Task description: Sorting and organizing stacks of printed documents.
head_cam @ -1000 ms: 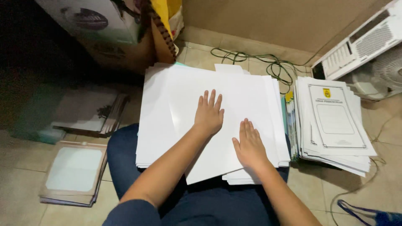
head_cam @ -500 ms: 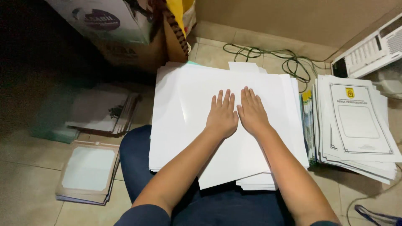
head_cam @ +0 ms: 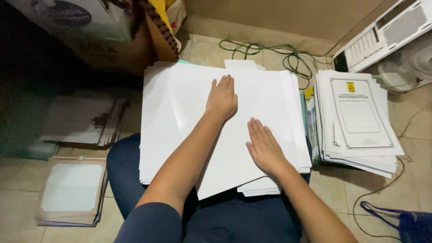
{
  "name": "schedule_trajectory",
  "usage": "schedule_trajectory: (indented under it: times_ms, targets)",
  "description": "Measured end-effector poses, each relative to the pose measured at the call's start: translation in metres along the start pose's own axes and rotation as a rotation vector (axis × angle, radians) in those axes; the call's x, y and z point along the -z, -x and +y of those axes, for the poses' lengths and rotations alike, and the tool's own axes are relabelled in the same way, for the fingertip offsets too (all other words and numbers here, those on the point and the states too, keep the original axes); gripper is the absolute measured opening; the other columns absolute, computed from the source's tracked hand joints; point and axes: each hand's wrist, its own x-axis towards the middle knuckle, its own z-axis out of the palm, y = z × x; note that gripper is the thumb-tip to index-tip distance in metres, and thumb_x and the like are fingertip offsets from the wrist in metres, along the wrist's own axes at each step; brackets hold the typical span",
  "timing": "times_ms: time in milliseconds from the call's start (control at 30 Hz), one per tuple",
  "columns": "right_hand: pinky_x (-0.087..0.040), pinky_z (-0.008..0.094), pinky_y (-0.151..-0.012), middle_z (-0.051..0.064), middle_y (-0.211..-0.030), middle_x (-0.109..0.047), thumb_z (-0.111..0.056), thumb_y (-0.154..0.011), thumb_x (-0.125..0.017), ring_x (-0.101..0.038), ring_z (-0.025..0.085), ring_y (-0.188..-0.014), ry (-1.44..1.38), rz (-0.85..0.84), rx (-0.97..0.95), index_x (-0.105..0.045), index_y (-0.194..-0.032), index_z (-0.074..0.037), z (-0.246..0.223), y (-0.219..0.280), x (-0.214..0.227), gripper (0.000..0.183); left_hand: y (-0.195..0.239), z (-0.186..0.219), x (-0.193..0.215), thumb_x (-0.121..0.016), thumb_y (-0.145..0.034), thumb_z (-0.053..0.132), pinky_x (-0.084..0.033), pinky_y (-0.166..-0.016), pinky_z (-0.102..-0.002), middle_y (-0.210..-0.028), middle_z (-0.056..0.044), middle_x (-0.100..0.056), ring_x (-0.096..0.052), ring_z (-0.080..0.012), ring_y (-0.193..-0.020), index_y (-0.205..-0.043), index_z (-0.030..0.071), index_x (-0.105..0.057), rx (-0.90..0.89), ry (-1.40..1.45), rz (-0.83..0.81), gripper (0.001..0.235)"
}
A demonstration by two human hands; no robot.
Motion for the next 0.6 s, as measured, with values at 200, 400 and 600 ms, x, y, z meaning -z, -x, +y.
schedule_trajectory:
  times_ms: [200,400,600]
  targets:
    - [-0.013,0.047,-0.125,0.017,-0.168,-0.024,-0.027,-0.104,-0.035,-0.019,0.03,-0.156,0.036,0.055,0.048,-0.027,-0.159,0.0,0.026,-0.154,0.007,0.061,0.012,0.017,0.052,-0.053,-0.092,0.012,-0.056,-0.097,-0.046,-0.119,-0.018,-0.071,-0.068,-0.0369,-0.11,-0.119,0.003,-0.068,0.283,0.552,0.142,0.032]
    - [-0.015,0.045,-0.127,0.016,-0.169,-0.026,-0.021,-0.106,-0.033,-0.021,0.03,-0.158,-0.051,0.12,0.015,-0.029,-0.16,0.0,0.016,-0.141,0.008,0.058,0.008,0.013,0.033,-0.056,-0.091,0.011,-0.054,-0.094,-0.047,-0.133,-0.022,-0.063,-0.062,-0.0377,-0.119,-0.124,-0.002,-0.063,0.158,0.415,0.168,0.036]
    - [-0.015,0.045,-0.124,0.02,-0.167,-0.022,-0.028,-0.103,-0.039,-0.019,0.032,-0.155,0.039,0.055,-0.016,-0.024,-0.158,0.004,-0.011,-0.03,0.007,0.065,0.003,0.008,0.023,-0.061,-0.087,0.008,-0.032,-0.117,-0.057,-0.14,-0.028,-0.057,-0.046,-0.0418,-0.139,-0.124,-0.011,-0.061,0.134,0.139,0.165,0.042]
